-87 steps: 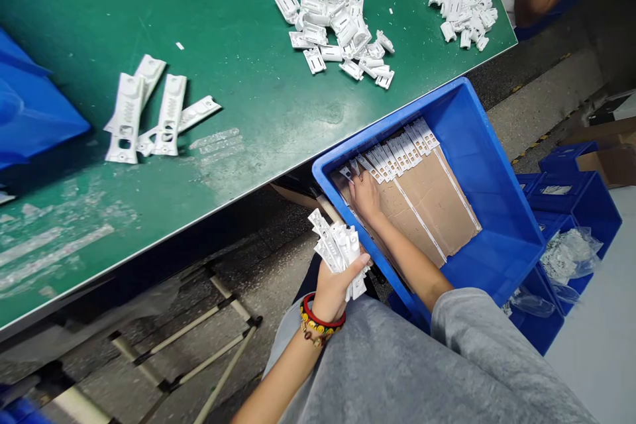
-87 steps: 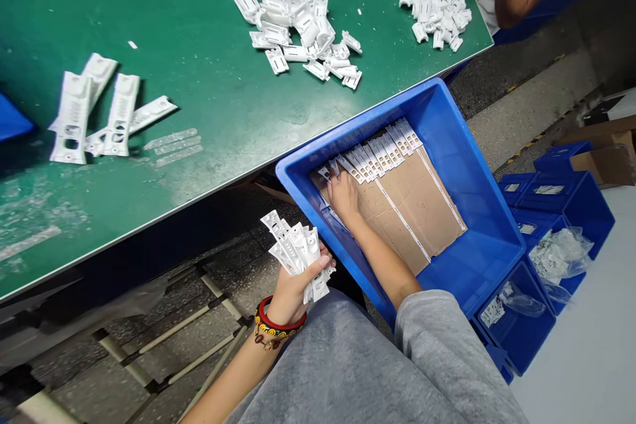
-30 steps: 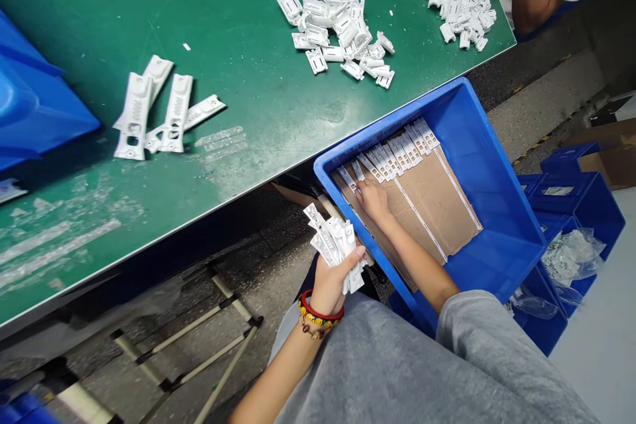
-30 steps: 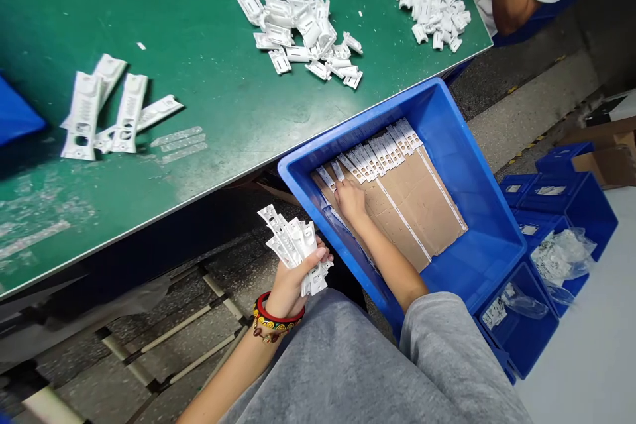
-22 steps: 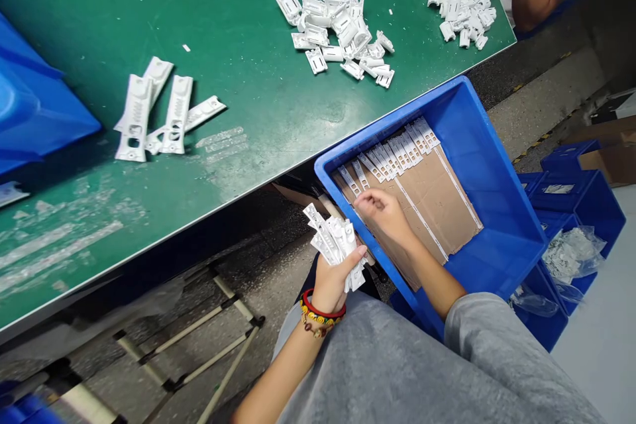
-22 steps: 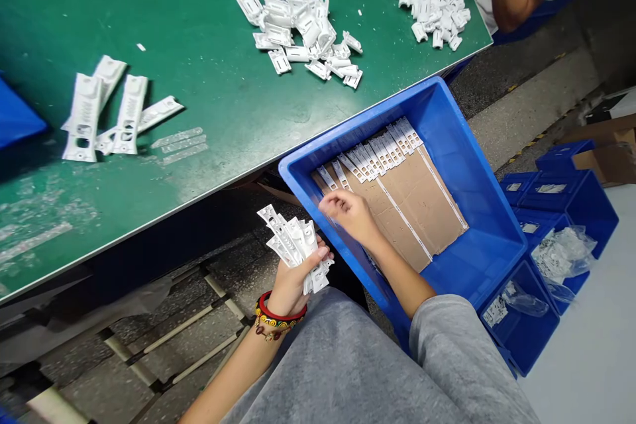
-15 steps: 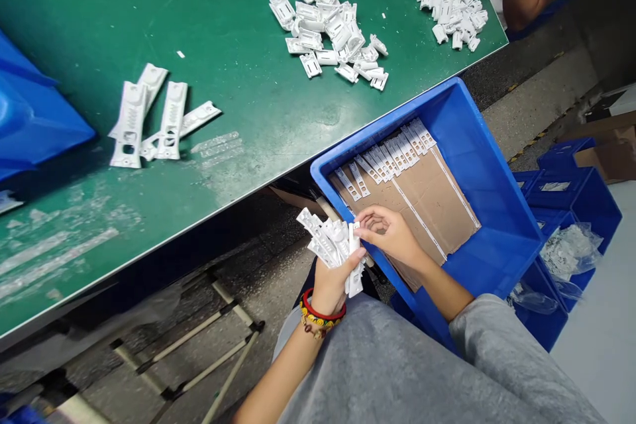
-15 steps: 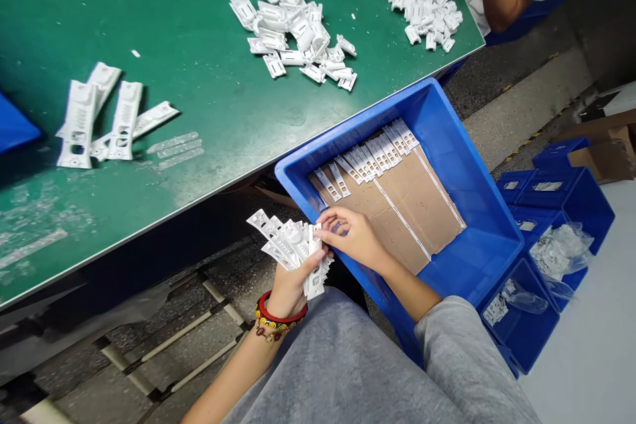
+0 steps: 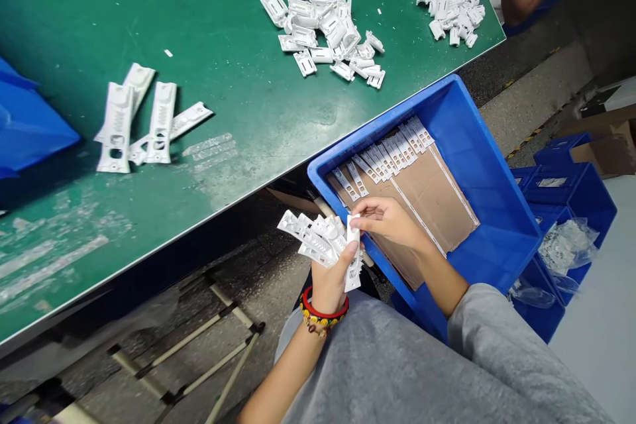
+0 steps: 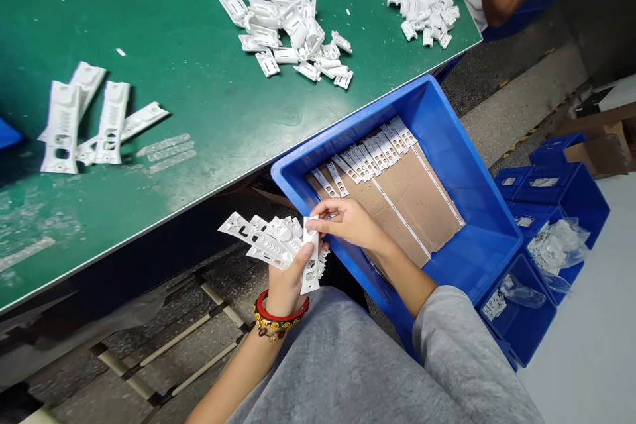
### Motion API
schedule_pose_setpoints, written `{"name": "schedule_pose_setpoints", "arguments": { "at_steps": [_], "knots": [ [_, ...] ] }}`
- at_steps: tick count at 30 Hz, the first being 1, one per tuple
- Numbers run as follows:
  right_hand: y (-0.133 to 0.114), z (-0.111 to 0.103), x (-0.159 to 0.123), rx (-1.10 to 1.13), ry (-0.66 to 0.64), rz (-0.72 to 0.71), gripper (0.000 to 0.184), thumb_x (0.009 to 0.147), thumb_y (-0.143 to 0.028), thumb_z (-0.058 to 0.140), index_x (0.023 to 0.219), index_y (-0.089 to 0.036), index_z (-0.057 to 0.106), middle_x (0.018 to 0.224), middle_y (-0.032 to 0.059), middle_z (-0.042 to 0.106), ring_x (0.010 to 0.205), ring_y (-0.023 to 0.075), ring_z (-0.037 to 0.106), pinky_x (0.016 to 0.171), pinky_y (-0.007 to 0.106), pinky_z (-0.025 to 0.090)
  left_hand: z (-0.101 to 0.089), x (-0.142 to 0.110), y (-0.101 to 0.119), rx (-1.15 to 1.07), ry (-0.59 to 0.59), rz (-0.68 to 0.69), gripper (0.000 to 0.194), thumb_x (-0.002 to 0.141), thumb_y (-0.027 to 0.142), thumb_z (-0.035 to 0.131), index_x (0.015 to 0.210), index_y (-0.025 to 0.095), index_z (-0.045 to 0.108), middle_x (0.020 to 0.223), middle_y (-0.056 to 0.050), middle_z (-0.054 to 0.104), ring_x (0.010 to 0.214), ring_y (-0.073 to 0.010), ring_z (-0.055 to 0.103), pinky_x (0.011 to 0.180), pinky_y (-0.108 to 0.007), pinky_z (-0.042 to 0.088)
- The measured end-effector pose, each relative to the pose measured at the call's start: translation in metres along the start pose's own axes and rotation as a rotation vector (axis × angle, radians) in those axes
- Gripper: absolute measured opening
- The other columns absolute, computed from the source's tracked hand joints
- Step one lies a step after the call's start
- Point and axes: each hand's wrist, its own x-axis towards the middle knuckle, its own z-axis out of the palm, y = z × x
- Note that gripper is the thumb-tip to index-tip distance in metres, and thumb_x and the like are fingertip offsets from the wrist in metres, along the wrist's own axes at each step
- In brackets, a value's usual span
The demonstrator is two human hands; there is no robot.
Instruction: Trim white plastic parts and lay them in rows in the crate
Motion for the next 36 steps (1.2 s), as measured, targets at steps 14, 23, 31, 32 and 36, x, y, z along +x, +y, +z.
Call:
{"name": "schedule_pose_setpoints", "arguments": {
  "at_steps": [14,23,31,32,36],
  "knots": [
    [0.06,-0.061,0.123,-1.143,0.233,-0.155,0.025,0.095,-0.025,0.047,0.093,-0.014,0.069,0.093,0.0086,0.068,0.086,0.0186,0.062,0.077,0.029,0.047,-0.007,-0.005,0.006,-0.211,-0.235,-0.068,0.027,0.072,0.037,0.078,0.083,0.017,0.063,0.066,0.003,0.049,0.061,-0.0105,0.045,0.068,-0.031,0.048],
    [0.099,-0.043,0.129,-1.396,0.166,-0.19,0.03,0.093,-0.029,0.056,0.119,-0.013,0.059,0.115,0.0148,0.062,0.101,0.0257,0.058,0.084,0.034,0.045,-0.011,-0.01,0.008,-0.163,-0.226,-0.127,0.029,0.07,0.037,0.081,0.082,0.017,0.064,0.065,0.003,0.05,0.06,-0.0104,0.046,0.068,-0.031,0.048],
    [0.122,-0.044,0.106,-1.517,0.051,-0.321,0.021,0.097,-0.029,0.05,0.107,-0.015,0.061,0.115,0.013,0.059,0.109,0.0253,0.047,0.093,0.038,0.036,-0.015,-0.008,-0.005,-0.166,-0.205,-0.104,0.029,0.071,0.038,0.079,0.085,0.017,0.063,0.066,0.003,0.049,0.061,-0.0107,0.046,0.067,-0.032,0.049],
    [0.123,-0.044,0.106,-1.519,0.049,-0.317,0.022,0.097,-0.029,0.049,0.109,-0.015,0.061,0.117,0.0134,0.059,0.11,0.0255,0.046,0.094,0.038,0.036,-0.015,-0.009,-0.006,-0.167,-0.202,-0.101,0.029,0.071,0.037,0.079,0.085,0.017,0.063,0.066,0.003,0.049,0.061,-0.0107,0.046,0.067,-0.032,0.048],
    [0.128,-0.044,0.107,-1.485,0.08,-0.303,0.026,0.098,-0.03,0.046,0.116,-0.016,0.059,0.125,0.0142,0.055,0.113,0.0258,0.044,0.096,0.038,0.035,-0.013,-0.011,-0.005,-0.166,-0.189,-0.127,0.03,0.07,0.037,0.08,0.084,0.017,0.063,0.066,0.003,0.05,0.06,-0.0106,0.046,0.068,-0.032,0.049]
  ]
}}
